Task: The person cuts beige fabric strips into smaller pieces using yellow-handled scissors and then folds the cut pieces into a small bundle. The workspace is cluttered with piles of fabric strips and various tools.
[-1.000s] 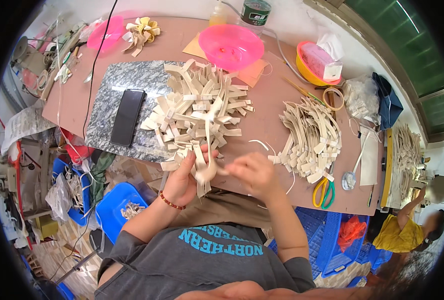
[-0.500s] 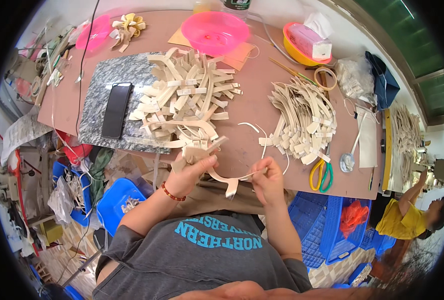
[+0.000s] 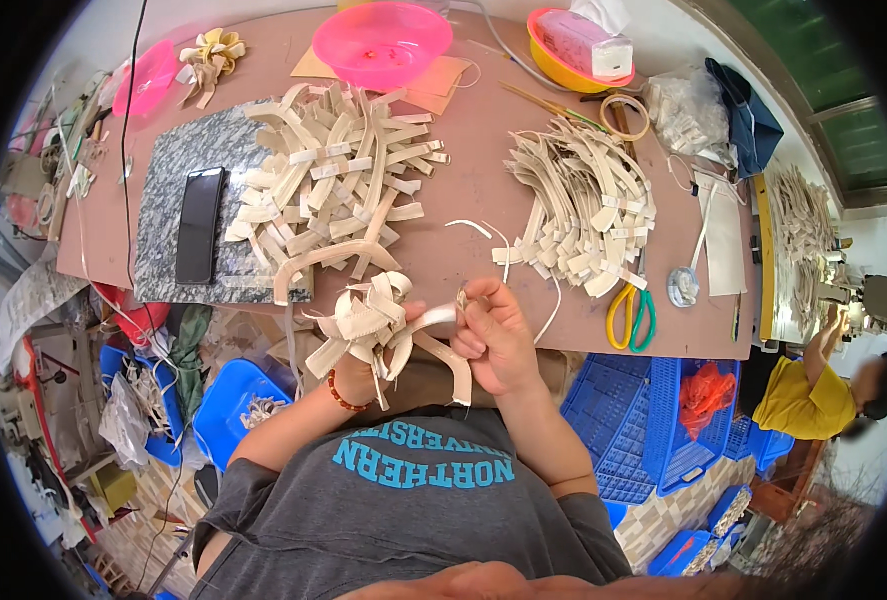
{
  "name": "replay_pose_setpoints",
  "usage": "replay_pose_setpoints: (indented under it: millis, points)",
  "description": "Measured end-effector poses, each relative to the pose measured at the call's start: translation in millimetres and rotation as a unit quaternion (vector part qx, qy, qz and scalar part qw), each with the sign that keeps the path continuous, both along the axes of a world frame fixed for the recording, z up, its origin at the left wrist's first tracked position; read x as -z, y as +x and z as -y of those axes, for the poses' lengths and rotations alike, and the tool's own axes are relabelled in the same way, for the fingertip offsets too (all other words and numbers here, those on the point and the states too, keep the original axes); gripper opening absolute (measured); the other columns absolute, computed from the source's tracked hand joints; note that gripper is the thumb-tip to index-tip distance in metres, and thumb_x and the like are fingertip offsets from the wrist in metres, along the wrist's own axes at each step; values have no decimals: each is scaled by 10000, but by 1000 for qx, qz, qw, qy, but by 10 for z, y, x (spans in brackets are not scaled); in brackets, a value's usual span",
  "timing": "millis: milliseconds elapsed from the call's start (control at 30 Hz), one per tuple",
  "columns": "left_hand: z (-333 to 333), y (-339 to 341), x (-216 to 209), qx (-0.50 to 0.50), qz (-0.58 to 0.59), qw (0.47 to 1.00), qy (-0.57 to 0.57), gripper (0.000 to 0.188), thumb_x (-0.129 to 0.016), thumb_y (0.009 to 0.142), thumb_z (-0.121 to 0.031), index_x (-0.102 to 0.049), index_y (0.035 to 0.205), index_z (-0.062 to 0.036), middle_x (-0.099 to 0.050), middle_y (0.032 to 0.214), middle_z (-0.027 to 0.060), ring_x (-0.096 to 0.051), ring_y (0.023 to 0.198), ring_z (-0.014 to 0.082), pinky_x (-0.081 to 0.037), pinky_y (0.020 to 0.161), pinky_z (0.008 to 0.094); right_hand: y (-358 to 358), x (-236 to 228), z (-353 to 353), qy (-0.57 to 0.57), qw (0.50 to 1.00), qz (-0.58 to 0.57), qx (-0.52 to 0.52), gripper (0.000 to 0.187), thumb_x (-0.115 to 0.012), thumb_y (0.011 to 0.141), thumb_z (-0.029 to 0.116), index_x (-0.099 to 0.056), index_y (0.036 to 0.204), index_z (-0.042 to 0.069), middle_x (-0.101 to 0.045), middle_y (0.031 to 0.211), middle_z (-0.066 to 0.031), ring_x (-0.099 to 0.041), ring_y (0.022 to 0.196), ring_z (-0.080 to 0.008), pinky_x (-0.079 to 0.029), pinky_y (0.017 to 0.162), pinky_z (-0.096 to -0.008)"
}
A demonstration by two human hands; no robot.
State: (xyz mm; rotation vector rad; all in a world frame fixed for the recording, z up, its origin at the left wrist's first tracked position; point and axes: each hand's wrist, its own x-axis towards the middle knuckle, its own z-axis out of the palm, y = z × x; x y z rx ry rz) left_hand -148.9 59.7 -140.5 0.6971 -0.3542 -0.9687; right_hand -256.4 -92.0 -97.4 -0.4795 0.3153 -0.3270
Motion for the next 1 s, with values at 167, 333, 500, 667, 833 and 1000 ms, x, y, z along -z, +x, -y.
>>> replay_pose_setpoints:
  millis: [167, 333, 500, 667, 833, 1000]
  points:
    - [7, 3, 12, -32, -23, 999, 16, 571, -617, 838, -396, -455, 1252, -39, -551, 1198, 183, -521, 1134, 230, -389, 1010, 349, 34, 14, -35, -12, 999, -3, 36, 275, -580, 876, 59, -511, 1140, 89, -593, 865, -56, -336, 475, -18, -281, 434, -158]
    - [-17, 15, 38, -17, 36, 998, 45, 574, -609, 840, -410, -471, 1249, -32, -541, 1222, 163, -500, 1161, 217, -393, 1001, 335, 52, 47, -71, -26, 1000, 6, 10, 254, -582, 881, 81, -552, 1131, 53, -562, 797, -27, -328, 471, -16, -261, 424, -157]
    - [46, -20, -17, -19, 33, 999, -28, 472, -596, 861, -377, -548, 1193, -45, -539, 1235, 99, -497, 1138, 196, -387, 980, 311, 60, 44, -89, -1, 999, 0, -33, 226, -576, 891, 116, -585, 1103, 40, -534, 762, -8, -325, 470, -16, -255, 421, -158]
    - [30, 12, 224, -117, 470, 825, 291, 439, -650, 830, -124, -454, 1222, -100, -568, 1071, 61, -550, 970, 172, -440, 867, 312, 50, 20, -120, 16, 1000, 1, -16, 196, -570, 894, 109, -594, 1078, 46, -565, 775, -18, -322, 467, -15, -259, 423, -160]
    - [157, -6, -27, -164, 275, 924, 209, 475, -664, 791, -13, -303, 1082, -117, -557, 1012, 90, -569, 911, 157, -483, 785, 299, 110, -71, -171, -68, 996, -51, 16, 139, -576, 873, 34, -598, 1010, 38, -626, 864, -58, -453, 564, -22, -344, 465, -165]
    - [168, -57, -32, -119, 0, 989, 91, 405, -603, 858, -153, -346, 1166, -99, -537, 1113, 120, -584, 948, 196, -479, 831, 311, 110, -49, -228, -232, 968, -95, 21, 164, -591, 840, -36, -590, 1000, 2, -641, 938, -77, -596, 820, -97, -488, 724, -224]
